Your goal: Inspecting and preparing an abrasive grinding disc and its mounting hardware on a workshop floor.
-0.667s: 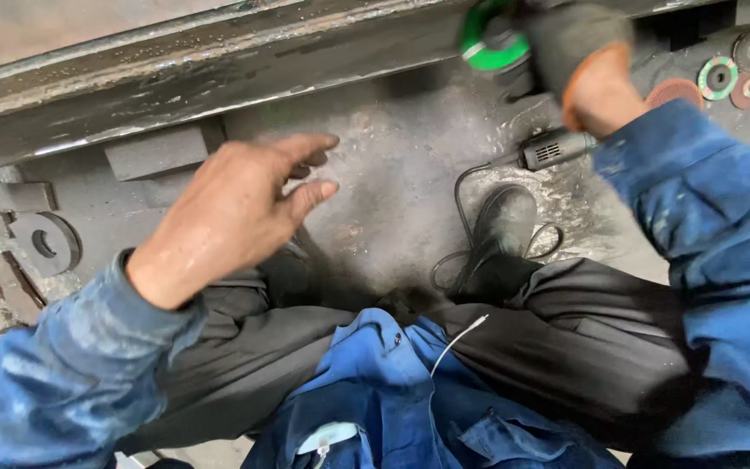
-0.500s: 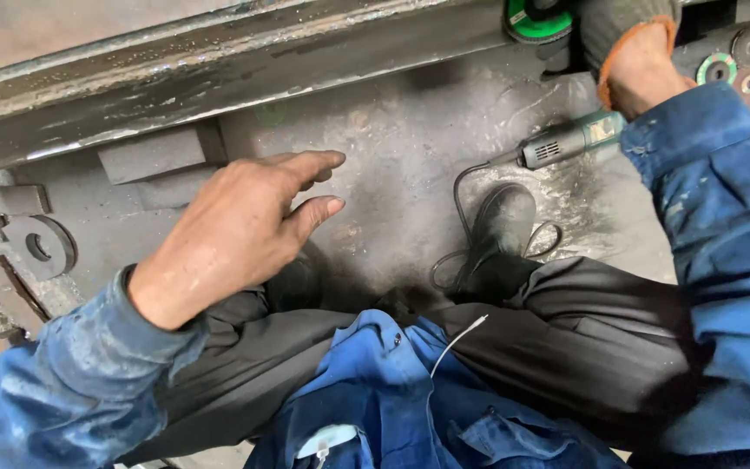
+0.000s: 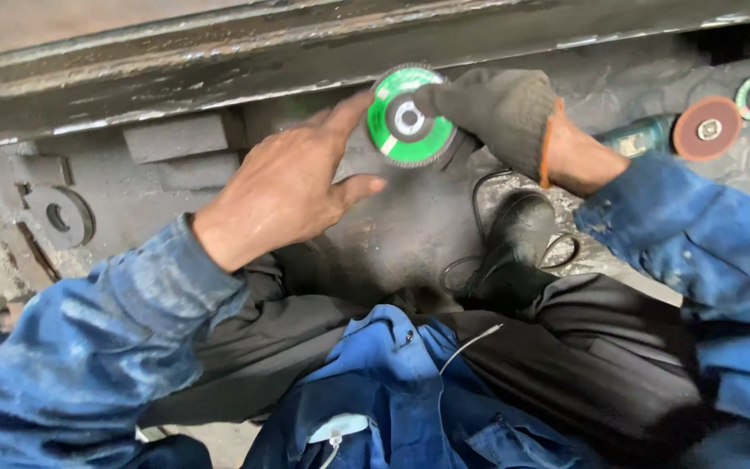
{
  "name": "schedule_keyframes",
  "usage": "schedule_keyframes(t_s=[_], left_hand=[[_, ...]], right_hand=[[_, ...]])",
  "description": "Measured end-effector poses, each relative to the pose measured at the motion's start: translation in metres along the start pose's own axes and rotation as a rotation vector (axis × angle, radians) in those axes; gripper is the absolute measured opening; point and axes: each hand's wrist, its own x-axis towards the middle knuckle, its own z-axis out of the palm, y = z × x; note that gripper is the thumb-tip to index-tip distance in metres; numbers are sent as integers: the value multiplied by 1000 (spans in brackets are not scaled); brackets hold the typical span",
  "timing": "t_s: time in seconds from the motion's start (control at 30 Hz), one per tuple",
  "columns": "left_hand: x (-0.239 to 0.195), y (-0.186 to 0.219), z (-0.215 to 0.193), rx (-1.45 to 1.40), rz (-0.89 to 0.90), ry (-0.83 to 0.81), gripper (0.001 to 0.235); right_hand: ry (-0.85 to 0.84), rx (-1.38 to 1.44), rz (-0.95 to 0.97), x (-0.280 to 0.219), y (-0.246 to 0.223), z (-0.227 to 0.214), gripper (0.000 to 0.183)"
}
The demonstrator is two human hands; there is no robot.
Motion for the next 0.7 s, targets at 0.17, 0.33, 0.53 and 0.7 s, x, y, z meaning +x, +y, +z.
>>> schedule_keyframes(t_s=[0.17,0.33,0.53,0.7], left_hand=[[1,0,11,-39,80,127,120],[4,-2,19,-57,222,219,118],[-1,8,9,-11,203,254,117],[-3,3,0,-467,193,149,105]], right_hand=[[229,-452,-635,-2,21,20,54],[182,-291,-577,-26,-15,3,65],[298,-250,-470,-35,-11,0,53],[369,-76,-318,-52,-18,-5,43]])
